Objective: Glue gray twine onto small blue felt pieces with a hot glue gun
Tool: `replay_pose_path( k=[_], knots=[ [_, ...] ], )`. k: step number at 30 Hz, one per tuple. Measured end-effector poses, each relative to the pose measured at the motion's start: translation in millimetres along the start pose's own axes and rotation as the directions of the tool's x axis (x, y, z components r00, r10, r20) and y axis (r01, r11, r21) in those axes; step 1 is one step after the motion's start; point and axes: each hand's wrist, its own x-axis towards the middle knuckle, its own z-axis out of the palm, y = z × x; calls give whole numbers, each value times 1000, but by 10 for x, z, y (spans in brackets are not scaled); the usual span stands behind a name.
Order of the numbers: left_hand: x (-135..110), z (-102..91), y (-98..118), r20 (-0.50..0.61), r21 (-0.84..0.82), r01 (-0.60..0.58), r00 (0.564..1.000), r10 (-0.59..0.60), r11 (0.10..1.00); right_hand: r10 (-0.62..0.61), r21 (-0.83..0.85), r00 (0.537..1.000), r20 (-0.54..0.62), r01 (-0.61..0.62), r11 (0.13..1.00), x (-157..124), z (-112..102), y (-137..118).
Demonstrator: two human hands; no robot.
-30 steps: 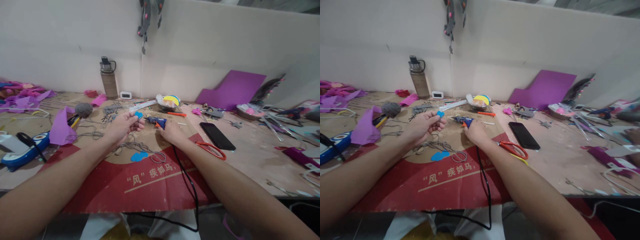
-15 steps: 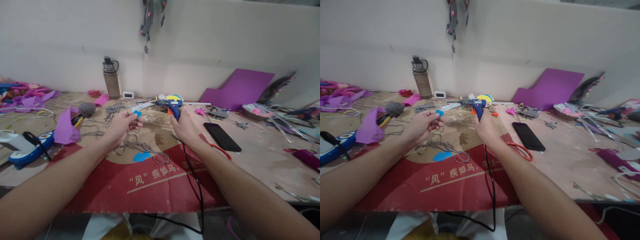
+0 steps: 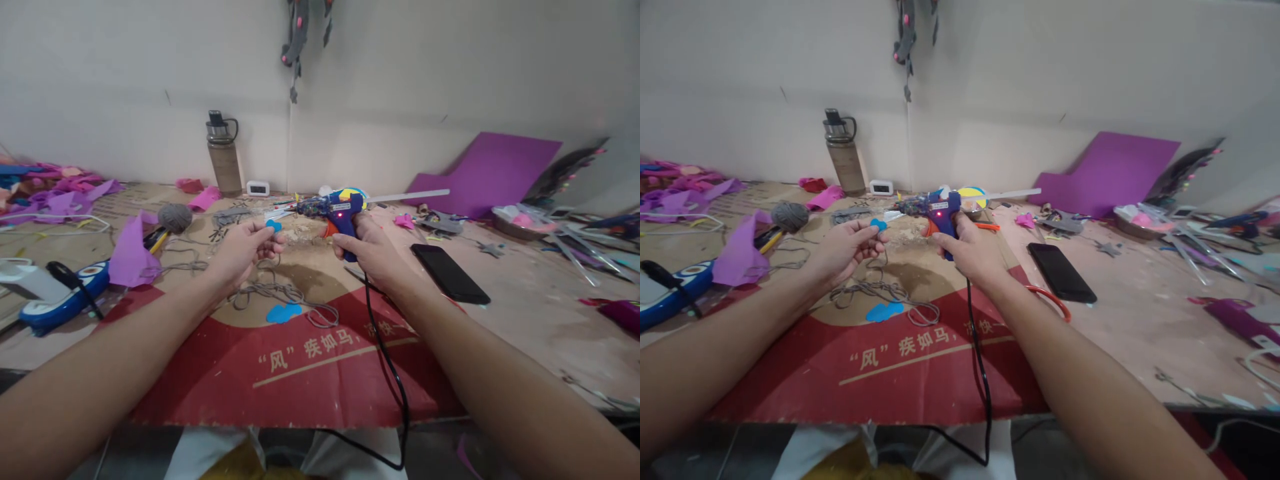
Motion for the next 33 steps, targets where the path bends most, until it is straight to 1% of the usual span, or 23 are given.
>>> replay_pose_path(
  k=[4,8,12,16,19,25,33],
  knots=[
    [-6,8,13,-16,-2,3,1000,-3,1000,-35,-29,999,-2,35,999,-44,5,-94],
    [-4,3,7,-5,-2,-3,1000,3,1000,-62,-143,998,18,64,988,-63,17,-145],
    [3,0,-2,-18,-2,-6,1000,6,1000,-168,-233,985,41,173,957,-65,25,-157],
    [0,8,2,-25,9,-3,1000,3,1000,-221,-232,972,82,234,944,-56,39,-142],
    [-2,10,4,-18,11,-5,1000,6,1000,-223,-216,969,102,241,946,-51,46,-109],
    [-16,29,18,-31,-3,3,1000,-4,1000,-242,-239,966,90,257,936,-41,51,-24],
    [-23,34,14,-24,-5,6,1000,-6,1000,-233,-272,968,97,251,929,-41,50,-44]
  ],
)
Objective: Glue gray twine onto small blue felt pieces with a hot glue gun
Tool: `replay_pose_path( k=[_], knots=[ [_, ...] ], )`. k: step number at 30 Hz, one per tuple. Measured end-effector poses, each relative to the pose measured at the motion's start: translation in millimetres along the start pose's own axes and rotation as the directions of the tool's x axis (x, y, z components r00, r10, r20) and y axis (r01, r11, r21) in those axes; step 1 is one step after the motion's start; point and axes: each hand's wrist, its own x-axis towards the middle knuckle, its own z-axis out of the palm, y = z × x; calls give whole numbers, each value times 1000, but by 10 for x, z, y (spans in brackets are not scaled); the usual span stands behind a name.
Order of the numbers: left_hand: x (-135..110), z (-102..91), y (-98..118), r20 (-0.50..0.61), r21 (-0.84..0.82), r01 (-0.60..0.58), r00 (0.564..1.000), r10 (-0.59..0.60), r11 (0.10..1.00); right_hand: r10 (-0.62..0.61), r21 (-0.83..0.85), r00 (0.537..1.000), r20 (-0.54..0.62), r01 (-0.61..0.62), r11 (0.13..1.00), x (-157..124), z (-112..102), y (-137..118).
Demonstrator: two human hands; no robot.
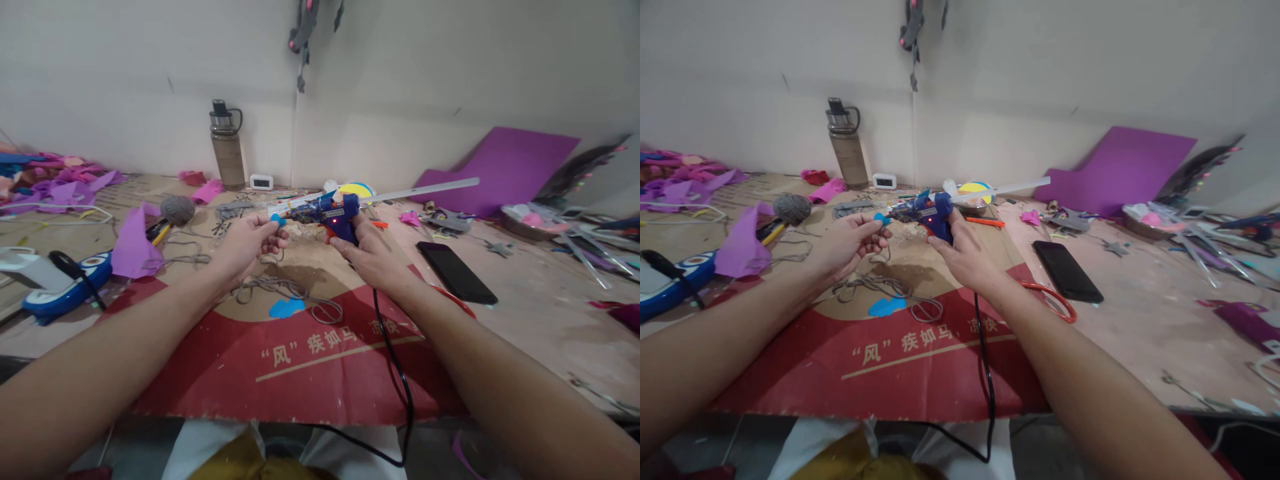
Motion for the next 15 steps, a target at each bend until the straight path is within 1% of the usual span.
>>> replay_pose_path(
  k=[15],
  knots=[
    [-4,9,3,4,3,-2,1000,2,1000,-6,-8,1000,-4,6,1000,-14,16,12]
  ],
)
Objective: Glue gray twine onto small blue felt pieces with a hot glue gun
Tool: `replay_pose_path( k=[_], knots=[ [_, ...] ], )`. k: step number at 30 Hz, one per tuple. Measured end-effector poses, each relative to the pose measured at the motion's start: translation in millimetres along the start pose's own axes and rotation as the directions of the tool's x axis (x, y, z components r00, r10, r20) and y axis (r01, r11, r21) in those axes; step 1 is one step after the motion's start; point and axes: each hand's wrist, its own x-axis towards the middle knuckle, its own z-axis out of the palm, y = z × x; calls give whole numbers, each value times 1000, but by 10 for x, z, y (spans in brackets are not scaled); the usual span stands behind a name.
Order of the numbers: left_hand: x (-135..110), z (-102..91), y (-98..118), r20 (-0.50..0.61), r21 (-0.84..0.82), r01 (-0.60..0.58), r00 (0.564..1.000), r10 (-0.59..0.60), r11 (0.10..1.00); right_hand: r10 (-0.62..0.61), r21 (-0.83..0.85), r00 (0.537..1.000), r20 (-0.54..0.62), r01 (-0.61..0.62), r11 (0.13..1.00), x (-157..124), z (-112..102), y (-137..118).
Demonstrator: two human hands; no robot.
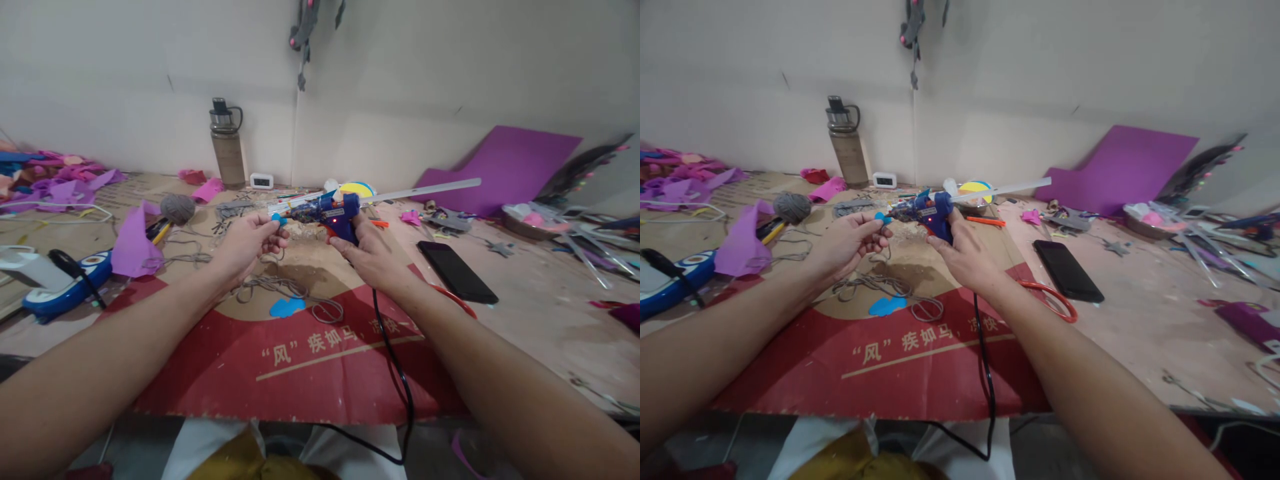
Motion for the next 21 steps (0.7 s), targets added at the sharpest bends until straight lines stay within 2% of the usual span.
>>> replay_pose_path(
  k=[21],
  knots=[
    [-10,1,13,-10,-1,-5,1000,5,1000,-17,-21,1000,-13,16,1000,8,-10,-18]
  ],
)
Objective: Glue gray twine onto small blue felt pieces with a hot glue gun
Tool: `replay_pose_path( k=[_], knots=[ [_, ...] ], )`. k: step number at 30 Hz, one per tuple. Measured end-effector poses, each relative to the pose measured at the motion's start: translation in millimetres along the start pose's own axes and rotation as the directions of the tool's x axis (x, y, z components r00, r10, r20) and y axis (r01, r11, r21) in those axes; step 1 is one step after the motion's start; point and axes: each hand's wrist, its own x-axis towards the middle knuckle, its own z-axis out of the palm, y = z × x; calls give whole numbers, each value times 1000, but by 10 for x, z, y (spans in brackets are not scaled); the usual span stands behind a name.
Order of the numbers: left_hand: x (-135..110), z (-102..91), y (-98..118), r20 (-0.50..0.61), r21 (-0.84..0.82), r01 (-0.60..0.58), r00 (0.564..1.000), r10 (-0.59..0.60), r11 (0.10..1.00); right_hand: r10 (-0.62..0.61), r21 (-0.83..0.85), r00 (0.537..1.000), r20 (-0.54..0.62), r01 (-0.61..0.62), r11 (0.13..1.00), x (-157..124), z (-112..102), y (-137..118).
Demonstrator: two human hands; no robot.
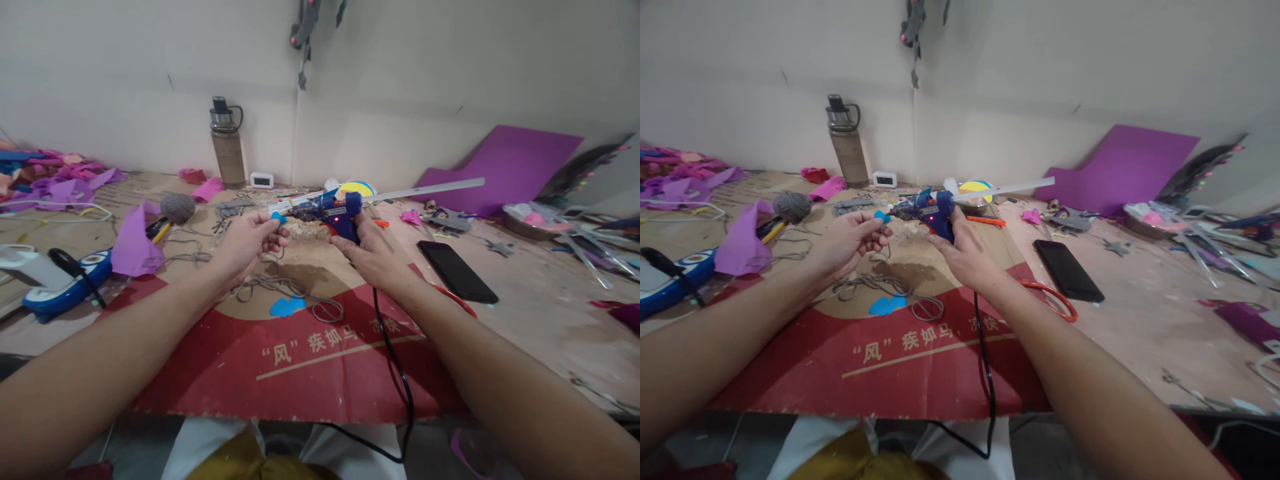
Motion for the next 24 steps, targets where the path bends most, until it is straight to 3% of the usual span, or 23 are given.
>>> replay_pose_path(
  k=[19,21,24],
  knots=[
    [-9,10,21,12,-14,-12,1000,12,1000,35,39,999,-35,-34,999,17,-26,-31],
    [-10,13,24,6,-24,-1,1000,1,1000,89,33,994,-60,-87,996,19,-35,-49],
    [-12,13,21,25,-38,4,1000,-3,999,290,14,956,-45,-290,957,36,-40,-48]
  ],
)
